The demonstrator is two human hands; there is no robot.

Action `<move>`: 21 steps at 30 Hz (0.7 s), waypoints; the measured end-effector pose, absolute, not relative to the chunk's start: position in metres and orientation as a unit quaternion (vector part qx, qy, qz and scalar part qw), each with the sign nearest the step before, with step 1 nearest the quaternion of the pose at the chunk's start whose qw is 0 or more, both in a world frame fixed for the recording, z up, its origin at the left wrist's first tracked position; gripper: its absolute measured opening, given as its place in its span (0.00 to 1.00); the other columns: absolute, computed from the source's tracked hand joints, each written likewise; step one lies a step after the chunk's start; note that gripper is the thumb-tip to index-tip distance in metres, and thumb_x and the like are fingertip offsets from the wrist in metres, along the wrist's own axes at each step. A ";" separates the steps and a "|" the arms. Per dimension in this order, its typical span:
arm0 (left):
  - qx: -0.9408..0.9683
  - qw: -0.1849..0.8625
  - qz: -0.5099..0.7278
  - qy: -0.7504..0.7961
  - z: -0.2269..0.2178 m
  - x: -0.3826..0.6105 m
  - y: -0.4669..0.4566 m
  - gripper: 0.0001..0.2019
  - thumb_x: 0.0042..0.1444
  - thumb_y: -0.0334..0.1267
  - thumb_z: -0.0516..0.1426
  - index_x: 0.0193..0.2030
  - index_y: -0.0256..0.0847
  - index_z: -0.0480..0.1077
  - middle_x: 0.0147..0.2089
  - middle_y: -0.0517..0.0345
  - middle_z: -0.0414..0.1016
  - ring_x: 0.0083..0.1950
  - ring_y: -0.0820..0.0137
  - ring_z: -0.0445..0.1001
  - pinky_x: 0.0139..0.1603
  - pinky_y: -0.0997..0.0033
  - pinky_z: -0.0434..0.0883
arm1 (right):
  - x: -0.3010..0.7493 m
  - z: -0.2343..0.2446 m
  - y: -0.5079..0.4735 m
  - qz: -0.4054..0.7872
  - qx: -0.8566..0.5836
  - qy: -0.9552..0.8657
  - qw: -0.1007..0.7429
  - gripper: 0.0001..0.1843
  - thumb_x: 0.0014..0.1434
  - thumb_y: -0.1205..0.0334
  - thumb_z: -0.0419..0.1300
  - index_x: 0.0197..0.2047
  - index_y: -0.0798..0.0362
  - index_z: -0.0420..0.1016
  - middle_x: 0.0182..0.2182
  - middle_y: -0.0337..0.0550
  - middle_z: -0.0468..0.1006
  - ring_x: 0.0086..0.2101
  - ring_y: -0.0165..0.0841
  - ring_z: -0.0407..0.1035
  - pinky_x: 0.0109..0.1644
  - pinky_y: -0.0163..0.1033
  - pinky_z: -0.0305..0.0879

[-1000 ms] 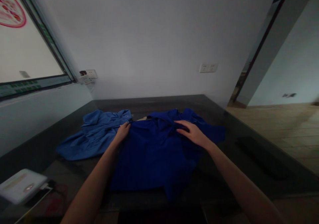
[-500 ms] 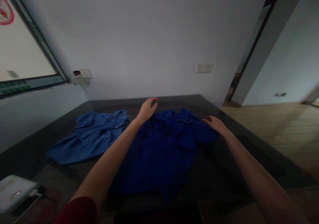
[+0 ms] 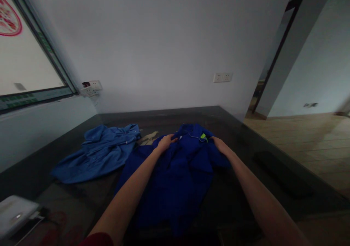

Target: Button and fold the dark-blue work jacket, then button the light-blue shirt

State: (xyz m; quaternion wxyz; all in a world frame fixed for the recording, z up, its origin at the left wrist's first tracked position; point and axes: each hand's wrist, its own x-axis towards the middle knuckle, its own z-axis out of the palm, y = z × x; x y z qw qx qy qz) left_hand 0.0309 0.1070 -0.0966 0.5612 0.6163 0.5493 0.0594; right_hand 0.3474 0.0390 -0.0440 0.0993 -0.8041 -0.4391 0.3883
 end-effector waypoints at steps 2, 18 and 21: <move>0.606 0.558 0.079 0.561 -0.095 0.017 0.110 0.17 0.50 0.48 0.59 0.42 0.40 0.76 0.42 0.48 0.80 0.47 0.56 0.76 0.47 0.64 0.70 | 0.350 -0.042 0.045 0.400 -0.793 -0.452 0.083 0.11 0.39 0.64 0.68 0.31 0.51 0.77 0.37 0.48 0.80 0.43 0.46 0.73 0.52 0.49 0.63; 0.515 0.483 0.375 0.601 -0.008 -0.089 0.163 0.18 0.53 0.45 0.55 0.46 0.36 0.73 0.39 0.57 0.77 0.40 0.68 0.73 0.42 0.72 0.71 | 0.354 0.023 0.074 0.148 -0.723 -0.595 0.319 0.11 0.54 0.62 0.55 0.36 0.52 0.78 0.37 0.45 0.77 0.42 0.39 0.69 0.52 0.46 0.63; 0.509 0.480 0.386 0.600 0.011 -0.094 0.165 0.17 0.52 0.44 0.55 0.44 0.36 0.74 0.37 0.58 0.77 0.38 0.69 0.73 0.40 0.73 0.71 | 0.350 0.026 0.074 0.135 -0.720 -0.592 0.337 0.09 0.52 0.62 0.57 0.33 0.52 0.78 0.37 0.46 0.75 0.42 0.39 0.69 0.50 0.46 0.63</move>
